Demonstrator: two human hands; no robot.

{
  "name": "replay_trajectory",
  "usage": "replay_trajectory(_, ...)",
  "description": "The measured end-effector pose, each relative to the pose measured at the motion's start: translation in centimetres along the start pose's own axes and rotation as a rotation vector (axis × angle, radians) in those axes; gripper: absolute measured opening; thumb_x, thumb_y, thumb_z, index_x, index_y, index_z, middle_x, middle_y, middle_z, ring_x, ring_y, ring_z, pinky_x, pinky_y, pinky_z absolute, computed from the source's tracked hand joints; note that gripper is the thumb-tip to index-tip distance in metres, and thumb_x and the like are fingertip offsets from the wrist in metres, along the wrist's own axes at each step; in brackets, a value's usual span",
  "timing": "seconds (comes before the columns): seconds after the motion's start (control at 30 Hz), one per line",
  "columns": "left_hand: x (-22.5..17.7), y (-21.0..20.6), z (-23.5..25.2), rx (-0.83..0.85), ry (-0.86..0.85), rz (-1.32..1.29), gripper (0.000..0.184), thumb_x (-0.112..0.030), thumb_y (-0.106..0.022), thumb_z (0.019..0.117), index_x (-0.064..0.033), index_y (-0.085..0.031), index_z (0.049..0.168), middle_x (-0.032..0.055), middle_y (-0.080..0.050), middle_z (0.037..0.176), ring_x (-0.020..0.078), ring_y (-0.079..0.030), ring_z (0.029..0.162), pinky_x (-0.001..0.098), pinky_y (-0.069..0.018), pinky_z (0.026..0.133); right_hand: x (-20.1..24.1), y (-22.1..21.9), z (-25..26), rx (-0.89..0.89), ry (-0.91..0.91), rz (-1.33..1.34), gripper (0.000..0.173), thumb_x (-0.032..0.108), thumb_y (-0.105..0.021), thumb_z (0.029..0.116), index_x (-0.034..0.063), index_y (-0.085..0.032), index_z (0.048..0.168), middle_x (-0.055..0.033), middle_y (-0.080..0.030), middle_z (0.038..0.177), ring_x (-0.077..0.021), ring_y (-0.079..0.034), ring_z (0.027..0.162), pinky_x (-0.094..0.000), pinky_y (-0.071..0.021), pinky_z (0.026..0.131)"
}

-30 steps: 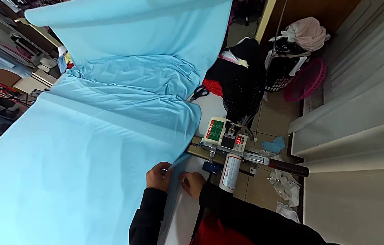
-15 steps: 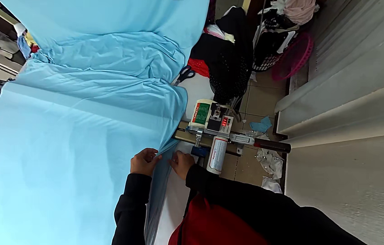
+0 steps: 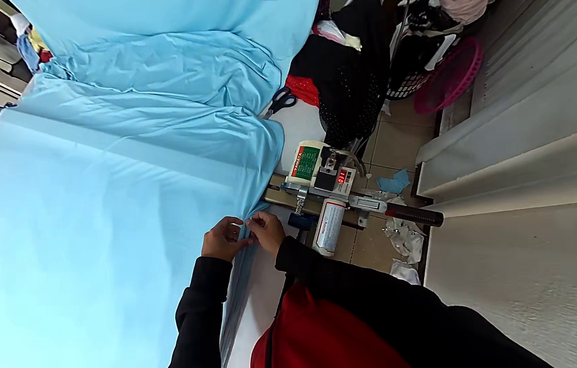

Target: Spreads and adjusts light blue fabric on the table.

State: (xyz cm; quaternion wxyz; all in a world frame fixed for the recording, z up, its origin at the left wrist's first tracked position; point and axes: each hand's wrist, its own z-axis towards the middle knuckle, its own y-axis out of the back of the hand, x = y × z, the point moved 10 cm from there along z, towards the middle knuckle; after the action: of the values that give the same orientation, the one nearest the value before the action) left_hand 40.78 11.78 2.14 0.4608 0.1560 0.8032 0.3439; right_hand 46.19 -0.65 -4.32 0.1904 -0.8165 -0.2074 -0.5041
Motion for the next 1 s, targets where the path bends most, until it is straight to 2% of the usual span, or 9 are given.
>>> replay_trajectory(0.1, -0.3, -0.5, 0.1, -0.011, 0.026, 0.206, 0.066, -0.017, -0.099, 0.0654, -0.0066, -0.067, 0.122, 0.0116, -0.074, 0.095, 0.0265, -0.073, 0.083, 0.0508, -0.0594, 0.080, -0.3, -0.6, 0.1, 0.023, -0.014, 0.137, 0.027, 0.024, -0.062, 0.1045, -0.0013, -0.063, 0.112, -0.0119, -0.063, 0.085, -0.0169, -0.059, 0.064, -0.0331, -0.0523, 0.060)
replay_trajectory(0.17, -0.6, -0.2, 0.0, -0.038, 0.007, 0.289, 0.046, -0.015, -0.091, 0.0769, -0.0057, -0.070, 0.117, 0.0125, -0.075, 0.096, 0.0297, -0.074, 0.085, 0.0561, -0.0588, 0.082, -0.7, -0.8, 0.1, 0.053, -0.036, 0.116, 0.027, 0.025, -0.059, 0.1059, -0.0003, -0.063, 0.114, -0.0111, -0.064, 0.084, -0.0156, -0.058, 0.064, -0.0308, -0.0506, 0.058)
replay_trajectory(0.27, -1.2, 1.4, -0.4, -0.182, -0.053, 0.322, 0.015, -0.010, -0.076, 0.0868, -0.0088, -0.076, 0.101, 0.0099, -0.075, 0.093, 0.0276, -0.074, 0.080, 0.0561, -0.0594, 0.075, -1.5, -1.1, -0.3, 0.128, -0.051, -0.098, 0.029, 0.025, -0.052, 0.1090, 0.0019, -0.066, 0.120, -0.0139, -0.069, 0.091, -0.0219, -0.065, 0.072, -0.0398, -0.0549, 0.067)
replay_trajectory(0.37, -1.6, 2.9, -0.7, -0.292, -0.122, 0.293, 0.010, -0.009, -0.074, 0.0867, -0.0100, -0.076, 0.096, 0.0080, -0.074, 0.091, 0.0234, -0.073, 0.076, 0.0506, -0.0611, 0.070, -1.8, -1.9, -1.1, 0.265, 0.031, -0.450, 0.029, 0.019, -0.053, 0.1058, 0.0100, -0.066, 0.131, -0.0160, -0.072, 0.100, -0.0305, -0.071, 0.090, -0.0534, -0.0567, 0.085)
replay_trajectory(0.5, -2.2, 3.3, -0.9, -0.347, -0.178, 0.276, 0.010, -0.008, -0.073, 0.0846, -0.0097, -0.075, 0.094, 0.0065, -0.073, 0.090, 0.0200, -0.072, 0.073, 0.0460, -0.0615, 0.067, -0.5, -3.9, -1.7, 0.381, 0.233, -0.802, 0.039, 0.023, -0.052, 0.1059, 0.0194, -0.056, 0.145, -0.0156, -0.073, 0.103, -0.0345, -0.072, 0.094, -0.0574, -0.0563, 0.084)
replay_trajectory(0.67, -1.4, 2.8, -0.6, -0.328, -0.208, 0.270, 0.011, -0.006, -0.072, 0.0831, -0.0092, -0.075, 0.093, 0.0061, -0.072, 0.089, 0.0185, -0.071, 0.070, 0.0432, -0.0613, 0.065, 0.8, -2.8, -1.2, 0.187, 0.337, -0.884, 0.038, 0.022, -0.062, 0.1009, 0.0155, -0.061, 0.138, -0.0141, -0.071, 0.108, -0.0324, -0.072, 0.092, -0.0531, -0.0594, 0.077)
replay_trajectory(0.77, -0.7, 2.3, -0.4, -0.301, -0.189, 0.277, 0.013, -0.003, -0.075, 0.0809, -0.0075, -0.074, 0.093, 0.0075, -0.072, 0.090, 0.0198, -0.071, 0.070, 0.0447, -0.0610, 0.065, 1.7, -2.7, -1.0, 0.067, 0.468, -0.887, 0.025, 0.017, -0.062, 0.1001, 0.0124, -0.070, 0.123, -0.0127, -0.071, 0.103, -0.0296, -0.072, 0.087, -0.0489, -0.0598, 0.072)
replay_trajectory(0.87, 0.5, 1.3, 0.1, -0.205, -0.075, 0.330, 0.021, -0.004, -0.078, 0.0800, -0.0060, -0.073, 0.100, 0.0097, -0.073, 0.093, 0.0242, -0.073, 0.077, 0.0500, -0.0611, 0.072, 2.8, -3.4, -1.2, 0.004, 0.624, -0.937, 0.017, 0.009, -0.067, 0.0949, 0.0105, -0.075, 0.109, -0.0106, -0.068, 0.099, -0.0260, -0.070, 0.085, -0.0441, -0.0601, 0.069)
replay_trajectory(1.0, 2.0, -0.2, 0.2, 0.008, 0.124, 0.427, 0.042, -0.017, -0.082, 0.0816, -0.0042, -0.067, 0.118, 0.0135, -0.073, 0.103, 0.0313, -0.072, 0.094, 0.0549, -0.0570, 0.088, 3.3, -3.7, -1.2, 0.031, 0.662, -0.971, 0.020, 0.001, -0.070, 0.0881, 0.0092, -0.076, 0.105, -0.0117, -0.069, 0.103, -0.0274, -0.070, 0.090, -0.0442, -0.0604, 0.072)
